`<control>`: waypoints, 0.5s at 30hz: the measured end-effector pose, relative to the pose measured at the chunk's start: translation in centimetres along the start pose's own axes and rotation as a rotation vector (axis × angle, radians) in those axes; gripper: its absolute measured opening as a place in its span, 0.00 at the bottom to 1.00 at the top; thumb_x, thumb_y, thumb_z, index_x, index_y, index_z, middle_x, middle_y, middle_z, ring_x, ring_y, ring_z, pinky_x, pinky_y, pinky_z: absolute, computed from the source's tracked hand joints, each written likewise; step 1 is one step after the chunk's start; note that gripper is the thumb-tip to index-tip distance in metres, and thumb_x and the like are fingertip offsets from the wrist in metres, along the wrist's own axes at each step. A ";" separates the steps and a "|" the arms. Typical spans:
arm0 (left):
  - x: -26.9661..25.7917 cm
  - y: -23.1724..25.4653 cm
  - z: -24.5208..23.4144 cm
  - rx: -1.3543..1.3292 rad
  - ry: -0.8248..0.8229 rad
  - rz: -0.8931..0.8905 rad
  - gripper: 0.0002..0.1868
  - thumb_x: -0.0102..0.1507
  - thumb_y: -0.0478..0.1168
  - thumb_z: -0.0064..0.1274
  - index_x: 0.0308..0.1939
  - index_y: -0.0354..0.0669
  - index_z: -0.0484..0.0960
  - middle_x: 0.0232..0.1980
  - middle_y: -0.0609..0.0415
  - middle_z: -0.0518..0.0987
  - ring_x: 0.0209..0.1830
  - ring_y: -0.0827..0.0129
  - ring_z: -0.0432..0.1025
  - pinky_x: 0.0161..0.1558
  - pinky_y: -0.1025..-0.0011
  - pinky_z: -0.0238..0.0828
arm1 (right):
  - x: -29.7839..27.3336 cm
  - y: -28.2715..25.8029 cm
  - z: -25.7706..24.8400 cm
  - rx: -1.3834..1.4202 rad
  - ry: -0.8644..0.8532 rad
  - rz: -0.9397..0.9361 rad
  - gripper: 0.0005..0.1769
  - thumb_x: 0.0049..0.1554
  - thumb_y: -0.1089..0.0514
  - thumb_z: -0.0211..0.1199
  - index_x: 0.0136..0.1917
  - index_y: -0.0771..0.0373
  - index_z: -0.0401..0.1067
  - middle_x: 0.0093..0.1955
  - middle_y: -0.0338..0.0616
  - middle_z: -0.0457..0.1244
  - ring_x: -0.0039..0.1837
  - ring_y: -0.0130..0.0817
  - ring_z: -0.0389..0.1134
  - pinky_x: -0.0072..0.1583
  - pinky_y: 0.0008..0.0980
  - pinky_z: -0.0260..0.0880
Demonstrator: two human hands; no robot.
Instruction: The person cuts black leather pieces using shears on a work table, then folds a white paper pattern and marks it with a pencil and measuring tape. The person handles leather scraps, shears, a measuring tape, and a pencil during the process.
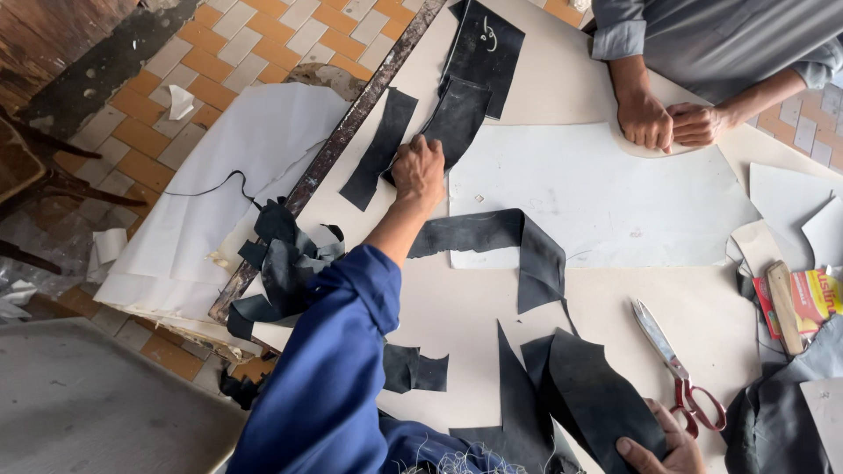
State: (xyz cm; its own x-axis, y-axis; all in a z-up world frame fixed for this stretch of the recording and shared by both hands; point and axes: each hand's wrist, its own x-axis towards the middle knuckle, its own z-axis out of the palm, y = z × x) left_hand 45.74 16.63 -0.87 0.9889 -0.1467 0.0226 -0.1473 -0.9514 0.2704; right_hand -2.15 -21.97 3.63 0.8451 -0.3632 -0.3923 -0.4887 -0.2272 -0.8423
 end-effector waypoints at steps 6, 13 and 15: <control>0.7 -1.4 -2.5 -0.392 0.133 -0.107 0.10 0.68 0.43 0.54 0.47 0.40 0.82 0.43 0.46 0.82 0.38 0.59 0.79 0.37 0.62 0.78 | 0.1 -1.4 0.3 -0.022 0.106 -0.004 0.37 0.43 0.64 0.72 0.66 0.69 0.64 0.59 0.56 0.69 0.64 0.41 0.70 0.68 0.41 0.63; -14.3 -2.7 0.7 -1.648 0.577 -0.048 0.26 0.69 0.39 0.57 0.68 0.32 0.70 0.57 0.36 0.77 0.57 0.56 0.75 0.60 0.62 0.75 | 1.7 -5.8 1.1 -0.005 -0.033 -0.087 0.37 0.47 0.68 0.70 0.69 0.72 0.62 0.57 0.58 0.67 0.59 0.38 0.69 0.61 0.34 0.65; -17.2 -2.8 1.9 -1.821 0.540 -0.096 0.34 0.69 0.44 0.57 0.71 0.37 0.57 0.64 0.37 0.73 0.65 0.54 0.71 0.65 0.62 0.70 | 2.0 -8.2 2.3 0.107 -0.033 -0.012 0.35 0.48 0.69 0.68 0.68 0.71 0.62 0.56 0.56 0.67 0.58 0.36 0.69 0.58 0.33 0.67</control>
State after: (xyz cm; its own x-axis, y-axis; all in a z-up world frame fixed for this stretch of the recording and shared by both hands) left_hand 29.07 21.26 -3.86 0.9437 0.3132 0.1063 -0.2600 0.5037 0.8239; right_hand 4.04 -18.78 8.94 0.8584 -0.3305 -0.3923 -0.4540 -0.1333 -0.8810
